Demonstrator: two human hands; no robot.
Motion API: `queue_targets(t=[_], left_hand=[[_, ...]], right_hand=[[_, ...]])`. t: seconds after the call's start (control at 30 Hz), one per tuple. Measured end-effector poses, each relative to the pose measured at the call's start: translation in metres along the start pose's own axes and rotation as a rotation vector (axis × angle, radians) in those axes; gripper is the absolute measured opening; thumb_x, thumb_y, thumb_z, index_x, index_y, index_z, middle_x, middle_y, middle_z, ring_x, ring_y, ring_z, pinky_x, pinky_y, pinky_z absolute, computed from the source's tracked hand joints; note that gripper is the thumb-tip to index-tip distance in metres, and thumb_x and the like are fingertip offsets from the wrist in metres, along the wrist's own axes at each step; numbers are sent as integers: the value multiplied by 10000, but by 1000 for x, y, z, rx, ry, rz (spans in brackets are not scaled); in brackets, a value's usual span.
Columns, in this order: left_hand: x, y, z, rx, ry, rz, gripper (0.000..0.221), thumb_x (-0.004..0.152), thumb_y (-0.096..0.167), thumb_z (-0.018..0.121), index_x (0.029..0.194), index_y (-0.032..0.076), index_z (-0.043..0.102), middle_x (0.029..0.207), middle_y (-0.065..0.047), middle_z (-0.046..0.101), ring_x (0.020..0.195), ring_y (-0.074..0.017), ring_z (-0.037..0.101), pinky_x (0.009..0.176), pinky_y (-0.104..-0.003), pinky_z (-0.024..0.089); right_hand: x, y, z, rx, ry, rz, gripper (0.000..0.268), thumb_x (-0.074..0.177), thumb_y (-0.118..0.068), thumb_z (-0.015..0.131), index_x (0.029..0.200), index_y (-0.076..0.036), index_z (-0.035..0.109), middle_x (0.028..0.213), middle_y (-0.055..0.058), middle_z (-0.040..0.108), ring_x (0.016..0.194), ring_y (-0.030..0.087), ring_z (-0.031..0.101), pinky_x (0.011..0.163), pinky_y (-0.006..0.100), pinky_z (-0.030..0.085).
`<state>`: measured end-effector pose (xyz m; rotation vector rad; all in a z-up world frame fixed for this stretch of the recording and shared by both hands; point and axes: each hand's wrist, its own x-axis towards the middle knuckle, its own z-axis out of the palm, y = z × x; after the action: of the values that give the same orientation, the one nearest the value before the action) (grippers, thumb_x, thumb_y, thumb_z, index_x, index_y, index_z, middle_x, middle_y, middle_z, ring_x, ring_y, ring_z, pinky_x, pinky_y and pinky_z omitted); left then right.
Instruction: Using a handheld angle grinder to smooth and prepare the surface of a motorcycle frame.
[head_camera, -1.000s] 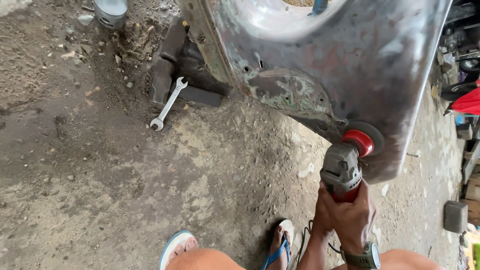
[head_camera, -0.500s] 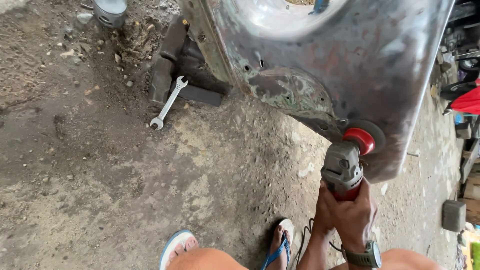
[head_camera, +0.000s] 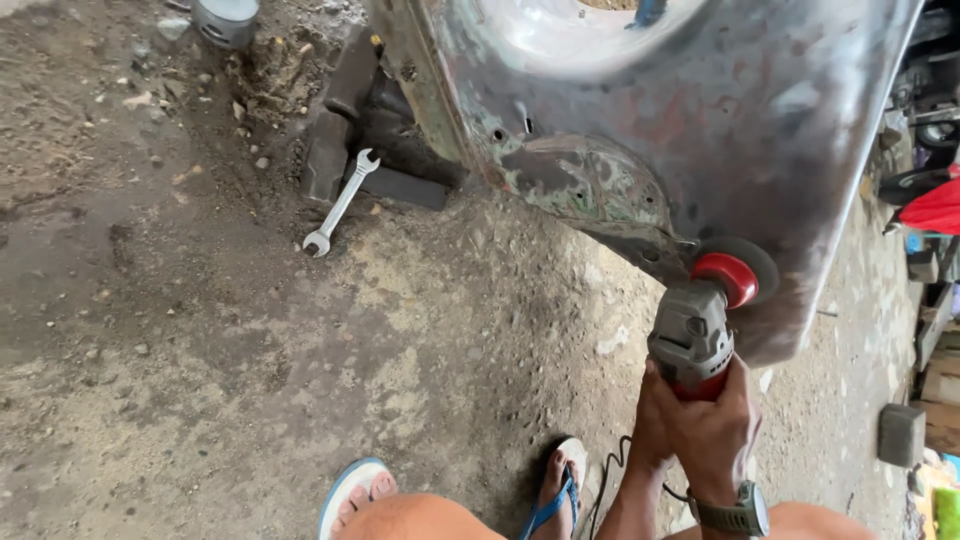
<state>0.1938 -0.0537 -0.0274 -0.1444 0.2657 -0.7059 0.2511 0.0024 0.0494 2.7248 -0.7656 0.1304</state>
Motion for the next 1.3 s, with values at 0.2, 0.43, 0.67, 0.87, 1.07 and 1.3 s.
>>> queue_targets(t=[0.2, 0.43, 0.67, 0.87, 1.07, 1.3], left_hand=[[-4, 3, 0, 25, -1, 32, 564, 1109, 432, 202, 1502, 109, 447, 1408, -133, 589, 1260, -225, 606, 1106, -342, 503], [-5, 5, 2, 61, -9, 40, 548, 1115, 422, 217, 1496, 103, 445, 1393, -141, 592, 1248, -234, 609, 1092, -351, 510], [0, 14, 6, 86, -20, 72, 535, 1119, 414, 228, 1492, 97, 444, 1382, -147, 593, 1238, -241, 611, 1081, -358, 517], [-4, 17, 6, 117, -24, 99, 522, 1124, 406, 240, 1488, 92, 443, 1371, -153, 595, 1228, -249, 613, 1071, -366, 523], [-2, 21, 8, 146, -43, 109, 510, 1128, 398, 252, 1483, 86, 442, 1359, -159, 597, 1218, -256, 616, 1060, -373, 529], [-6, 21, 18, 99, -34, 59, 651, 1095, 498, 185, 1472, 53, 475, 1385, -140, 598, 1208, -195, 587, 1068, -344, 473]], right_hand=[[-2, 0, 2, 12, -16, 10, 767, 710, -266, 881, 1302, 120, 583, 981, 239, 700, 725, 309, 649, 617, 392, 519], [-4, 7, 3, 15, -1, -13, 787, 724, -272, 879, 1314, 138, 558, 1026, 272, 692, 769, 333, 669, 622, 392, 540], [3, 4, 2, -24, 17, -100, 774, 690, -258, 903, 1282, 132, 593, 987, 231, 678, 739, 312, 631, 638, 395, 516], [1, 3, 3, -33, 22, -75, 729, 707, -271, 900, 1243, 131, 613, 924, 224, 690, 673, 296, 615, 602, 389, 501], [0, 20, 10, 26, -48, -2, 814, 710, -310, 874, 1332, 104, 551, 1022, 242, 690, 781, 318, 666, 652, 395, 545], [-3, 22, -3, -8, 55, -75, 702, 745, -295, 898, 1213, 124, 587, 891, 196, 655, 649, 270, 596, 567, 362, 496]])
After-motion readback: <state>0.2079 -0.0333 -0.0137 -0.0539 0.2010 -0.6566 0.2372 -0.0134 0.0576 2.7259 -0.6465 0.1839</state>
